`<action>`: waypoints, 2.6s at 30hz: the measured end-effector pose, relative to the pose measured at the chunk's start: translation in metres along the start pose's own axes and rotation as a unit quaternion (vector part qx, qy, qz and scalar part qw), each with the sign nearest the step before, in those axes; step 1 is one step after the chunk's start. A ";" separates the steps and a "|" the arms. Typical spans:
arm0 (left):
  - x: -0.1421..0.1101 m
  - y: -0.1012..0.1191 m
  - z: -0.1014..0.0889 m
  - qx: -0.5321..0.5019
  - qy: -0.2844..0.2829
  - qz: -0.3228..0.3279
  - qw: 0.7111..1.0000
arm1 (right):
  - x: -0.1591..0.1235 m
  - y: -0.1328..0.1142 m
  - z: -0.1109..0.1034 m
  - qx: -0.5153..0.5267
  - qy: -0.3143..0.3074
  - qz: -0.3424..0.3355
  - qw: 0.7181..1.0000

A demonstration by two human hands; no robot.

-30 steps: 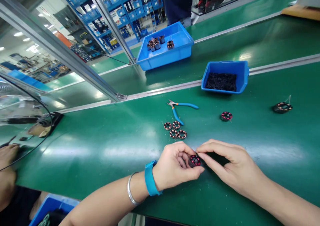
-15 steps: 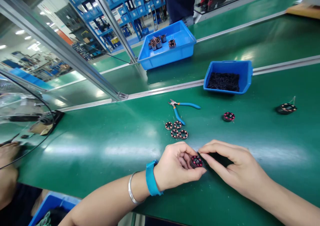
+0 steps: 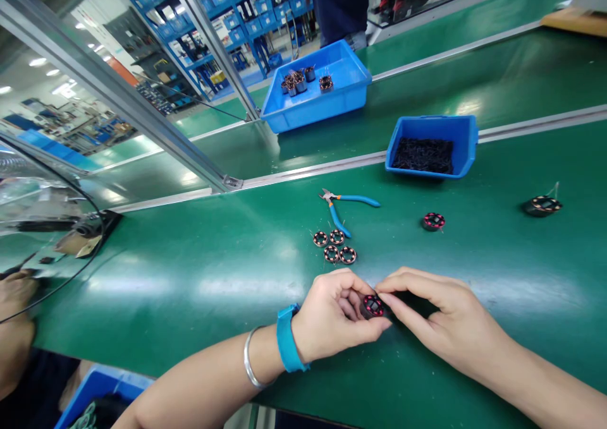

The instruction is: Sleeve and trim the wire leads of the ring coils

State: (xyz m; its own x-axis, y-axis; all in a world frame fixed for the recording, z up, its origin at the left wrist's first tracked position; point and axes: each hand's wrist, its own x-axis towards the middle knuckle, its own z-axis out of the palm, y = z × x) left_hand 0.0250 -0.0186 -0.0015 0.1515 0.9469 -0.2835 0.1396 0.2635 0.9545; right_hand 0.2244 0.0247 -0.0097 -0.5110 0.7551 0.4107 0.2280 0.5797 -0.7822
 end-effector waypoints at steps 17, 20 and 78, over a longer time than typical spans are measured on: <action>-0.002 -0.012 -0.006 -0.018 -0.011 0.131 0.991 | -0.007 0.004 -0.005 -0.107 0.009 -0.118 0.987; -0.002 -0.013 -0.007 0.002 -0.009 0.155 0.988 | -0.009 0.006 -0.005 -0.110 -0.002 -0.103 0.989; 0.003 -0.020 -0.003 0.226 0.090 0.462 0.853 | -0.008 -0.012 0.006 0.053 0.053 0.041 0.996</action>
State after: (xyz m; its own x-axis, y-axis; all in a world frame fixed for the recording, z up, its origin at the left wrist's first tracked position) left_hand 0.0195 -0.0205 -0.0213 0.2546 0.7361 0.6272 0.4111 -0.6694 0.6187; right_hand 0.2208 0.0093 -0.0066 -0.4031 0.8302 0.3851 0.1742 0.4827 -0.8583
